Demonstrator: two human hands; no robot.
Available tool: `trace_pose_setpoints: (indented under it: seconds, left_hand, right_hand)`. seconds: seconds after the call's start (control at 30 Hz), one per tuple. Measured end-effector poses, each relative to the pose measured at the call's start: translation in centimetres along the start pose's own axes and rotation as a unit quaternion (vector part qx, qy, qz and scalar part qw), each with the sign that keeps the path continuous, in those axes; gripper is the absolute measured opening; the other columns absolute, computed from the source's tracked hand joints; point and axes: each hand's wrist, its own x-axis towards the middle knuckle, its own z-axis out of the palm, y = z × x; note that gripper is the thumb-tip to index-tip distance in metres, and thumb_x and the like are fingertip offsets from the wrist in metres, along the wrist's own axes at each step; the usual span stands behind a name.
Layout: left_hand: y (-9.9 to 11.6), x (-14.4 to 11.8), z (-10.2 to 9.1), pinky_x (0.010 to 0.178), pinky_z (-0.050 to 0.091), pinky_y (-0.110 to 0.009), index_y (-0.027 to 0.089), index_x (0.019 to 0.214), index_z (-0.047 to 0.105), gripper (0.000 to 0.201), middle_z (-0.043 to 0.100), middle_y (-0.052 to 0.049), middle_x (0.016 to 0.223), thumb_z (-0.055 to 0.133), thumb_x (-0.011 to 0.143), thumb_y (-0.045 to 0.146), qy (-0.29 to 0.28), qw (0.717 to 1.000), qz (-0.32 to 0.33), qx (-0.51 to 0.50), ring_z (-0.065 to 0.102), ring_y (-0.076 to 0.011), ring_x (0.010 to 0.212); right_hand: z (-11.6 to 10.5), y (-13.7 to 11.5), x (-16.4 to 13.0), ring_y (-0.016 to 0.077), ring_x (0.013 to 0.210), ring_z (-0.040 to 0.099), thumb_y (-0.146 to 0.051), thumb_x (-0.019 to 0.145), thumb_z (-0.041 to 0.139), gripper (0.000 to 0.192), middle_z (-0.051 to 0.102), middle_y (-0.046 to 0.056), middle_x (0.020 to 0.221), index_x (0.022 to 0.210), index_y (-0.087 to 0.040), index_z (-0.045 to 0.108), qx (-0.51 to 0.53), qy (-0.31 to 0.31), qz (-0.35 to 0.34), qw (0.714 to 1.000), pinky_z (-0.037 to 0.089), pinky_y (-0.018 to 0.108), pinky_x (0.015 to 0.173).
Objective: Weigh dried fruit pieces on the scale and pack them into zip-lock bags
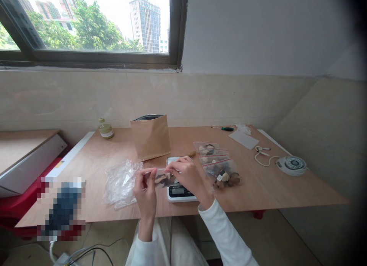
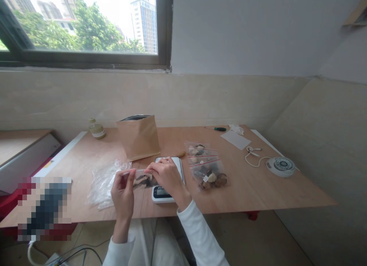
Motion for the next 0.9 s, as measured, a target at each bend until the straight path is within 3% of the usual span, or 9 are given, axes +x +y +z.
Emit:
trace_pose_setpoints:
  seconds: [0.3, 0.43, 0.53, 0.73, 0.9]
  left_hand:
    - [0.1, 0.6, -0.7, 0.068, 0.045, -0.025, 0.019, 0.083, 0.061, 0.02, 0.062, 0.0, 0.078, 0.061, 0.083, 0.039, 0.005, 0.999, -0.028, 0.015, 0.057, -0.0143, 0.072]
    - [0.1, 0.7, -0.8, 0.071, 0.046, -0.025, 0.019, 0.081, 0.062, 0.022, 0.062, -0.001, 0.078, 0.062, 0.081, 0.04, 0.004, 0.999, -0.034, 0.015, 0.058, -0.015, 0.074]
    - [0.0, 0.8, -0.8, 0.068, 0.047, -0.025, 0.019, 0.083, 0.062, 0.025, 0.063, -0.002, 0.078, 0.06, 0.082, 0.044, -0.02, 0.998, -0.05, -0.01, 0.058, -0.0151, 0.073]
    - [-0.3, 0.8, -0.7, 0.068, 0.048, -0.025, 0.018, 0.085, 0.067, 0.026, 0.067, -0.003, 0.083, 0.065, 0.077, 0.043, -0.083, 0.993, -0.077, -0.027, 0.061, -0.0158, 0.075]
    - [-0.1, 0.3, -0.1, 0.067, 0.048, -0.025, 0.019, 0.082, 0.065, 0.021, 0.068, -0.002, 0.079, 0.065, 0.079, 0.039, -0.099, 0.991, -0.077, -0.049, 0.062, -0.0152, 0.072]
  right_hand:
    - [0.3, 1.5, -0.8, 0.013, 0.072, 0.061, -0.032, 0.089, 0.059, 0.017, 0.072, -0.001, 0.077, 0.078, -0.023, 0.069, 0.022, 0.023, 0.014, 0.999, 0.035, 0.028, 0.078]
    - [-0.2, 1.8, -1.2, 0.0138, 0.071, 0.058, -0.017, 0.089, 0.058, 0.021, 0.068, 0.0, 0.07, 0.07, -0.021, 0.067, 0.007, 0.028, 0.024, 0.999, 0.036, 0.028, 0.075]
    - [-0.8, 1.7, -1.4, 0.0142, 0.071, 0.059, -0.013, 0.089, 0.056, 0.022, 0.068, 0.0, 0.07, 0.07, -0.02, 0.066, 0.011, 0.017, 0.023, 1.0, 0.036, 0.029, 0.075]
    - [-1.6, 0.6, -0.8, 0.0166, 0.082, 0.06, -0.033, 0.087, 0.062, 0.011, 0.072, 0.0, 0.084, 0.09, -0.024, 0.067, -0.006, 0.006, 0.006, 1.0, 0.036, 0.032, 0.081]
    - [-1.0, -0.2, 0.0, 0.0142, 0.076, 0.06, -0.023, 0.091, 0.056, 0.015, 0.069, 0.0, 0.077, 0.078, -0.02, 0.063, -0.007, 0.004, -0.023, 1.0, 0.038, 0.03, 0.079]
